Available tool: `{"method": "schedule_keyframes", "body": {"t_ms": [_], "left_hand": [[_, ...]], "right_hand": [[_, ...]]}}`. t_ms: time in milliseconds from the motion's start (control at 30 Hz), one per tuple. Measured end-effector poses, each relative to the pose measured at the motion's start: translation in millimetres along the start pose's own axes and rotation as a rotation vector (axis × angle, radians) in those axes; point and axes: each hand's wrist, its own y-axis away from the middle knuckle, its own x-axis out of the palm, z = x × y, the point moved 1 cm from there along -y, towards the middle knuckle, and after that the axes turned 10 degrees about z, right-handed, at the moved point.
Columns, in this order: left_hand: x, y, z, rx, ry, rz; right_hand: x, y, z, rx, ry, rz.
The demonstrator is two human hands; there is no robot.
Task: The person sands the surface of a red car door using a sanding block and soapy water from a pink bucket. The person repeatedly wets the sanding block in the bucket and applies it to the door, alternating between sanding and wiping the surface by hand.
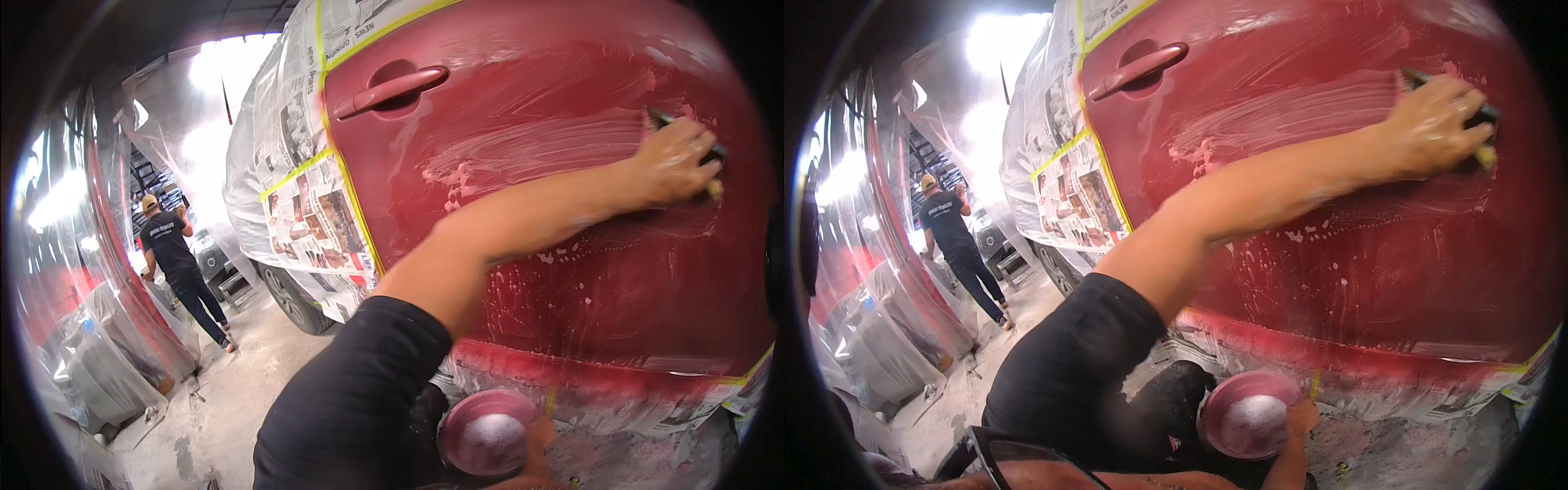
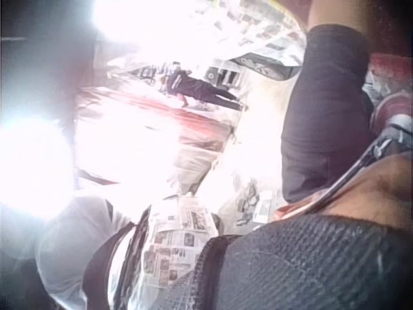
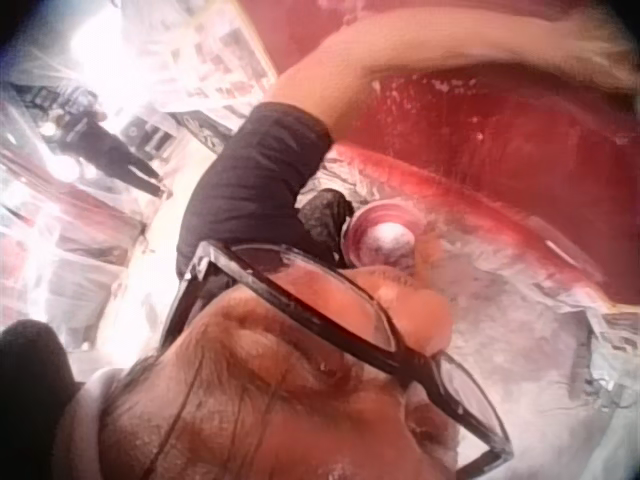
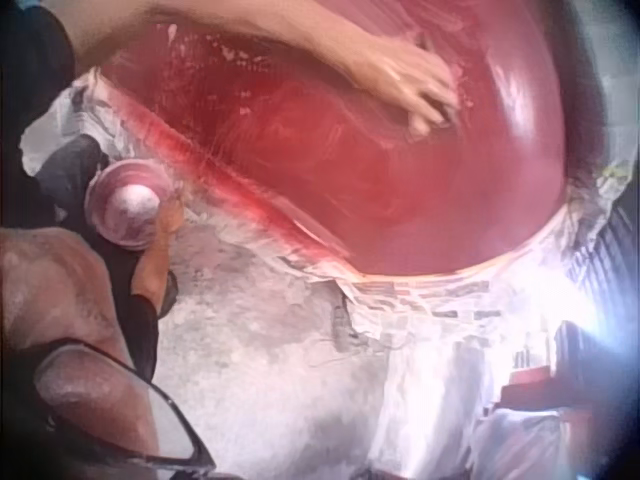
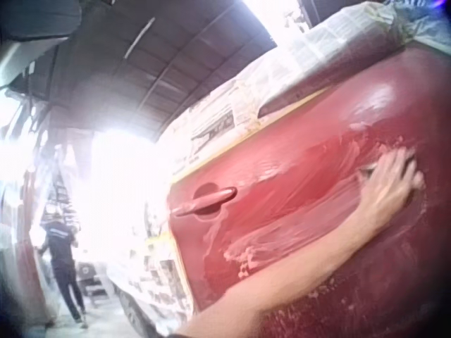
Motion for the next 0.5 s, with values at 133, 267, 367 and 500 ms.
{"method": "schedule_keyframes", "body": {"t_ms": [133, 267, 367, 500], "left_hand": [[-89.7, 122.2, 37.2, -0.075, -0.026, -0.011], [-115.0, 153.1, 62.5, -0.237, -0.191, 0.011], [-81.2, 30.6, 59.3, -0.145, -0.067, -0.066], [-72.2, 11.9, 69.8, 0.017, -0.040, -0.138]], "right_hand": [[-16.7, -2.8, -23.1, -0.065, -0.023, -0.078], [-8.6, -9.6, -27.3, -0.042, -0.010, -0.076], [38.8, -20.3, -25.3, -0.161, -0.002, -0.093], [37.7, -21.0, -19.6, -0.202, -0.035, -0.182]]}}
